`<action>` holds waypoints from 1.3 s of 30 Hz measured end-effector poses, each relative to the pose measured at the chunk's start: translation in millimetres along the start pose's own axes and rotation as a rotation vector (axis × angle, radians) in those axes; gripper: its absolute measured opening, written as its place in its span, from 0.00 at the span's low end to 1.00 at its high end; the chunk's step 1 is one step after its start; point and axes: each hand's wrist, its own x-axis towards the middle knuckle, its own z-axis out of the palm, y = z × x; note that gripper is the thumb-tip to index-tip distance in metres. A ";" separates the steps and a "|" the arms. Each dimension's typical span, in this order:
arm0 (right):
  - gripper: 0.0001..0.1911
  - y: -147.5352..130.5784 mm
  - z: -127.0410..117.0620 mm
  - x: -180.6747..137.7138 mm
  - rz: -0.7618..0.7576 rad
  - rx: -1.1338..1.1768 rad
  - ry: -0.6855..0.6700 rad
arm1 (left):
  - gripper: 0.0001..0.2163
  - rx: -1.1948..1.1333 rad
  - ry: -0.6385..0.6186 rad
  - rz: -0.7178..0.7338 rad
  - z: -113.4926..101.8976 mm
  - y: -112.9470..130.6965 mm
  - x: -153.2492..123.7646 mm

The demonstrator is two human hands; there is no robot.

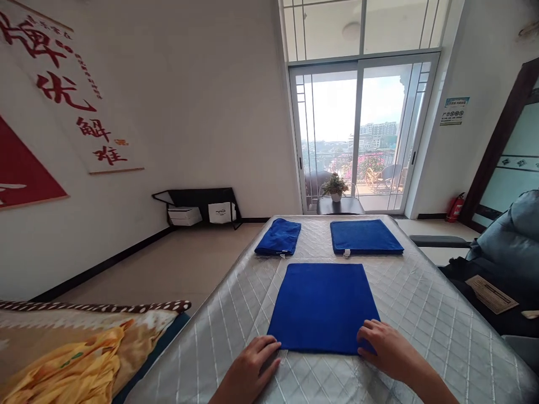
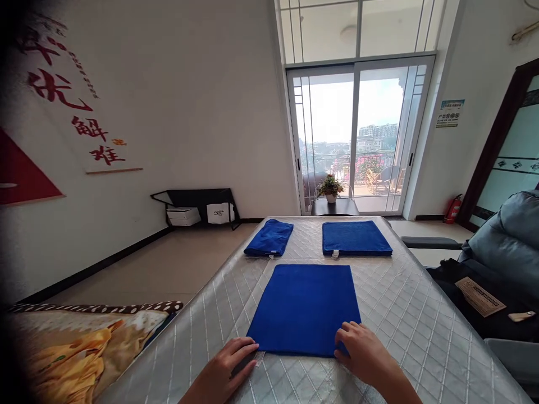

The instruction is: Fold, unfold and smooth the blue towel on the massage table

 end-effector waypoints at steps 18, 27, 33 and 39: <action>0.14 42.6 6.3 -16.2 -0.248 -0.323 0.344 | 0.12 -0.151 0.077 -0.066 -8.6 8.2 4.6; 0.11 38.4 -46.2 19.5 -0.295 -0.309 0.381 | 0.22 -0.096 0.013 -0.143 -11.5 19.2 12.2; 0.11 55.7 -22.8 17.5 -0.358 0.023 0.387 | 0.16 0.073 0.103 -0.131 7.8 14.7 18.9; 0.10 71.2 -16.2 6.4 -0.368 0.186 0.389 | 0.14 0.226 0.219 0.010 13.4 4.1 15.4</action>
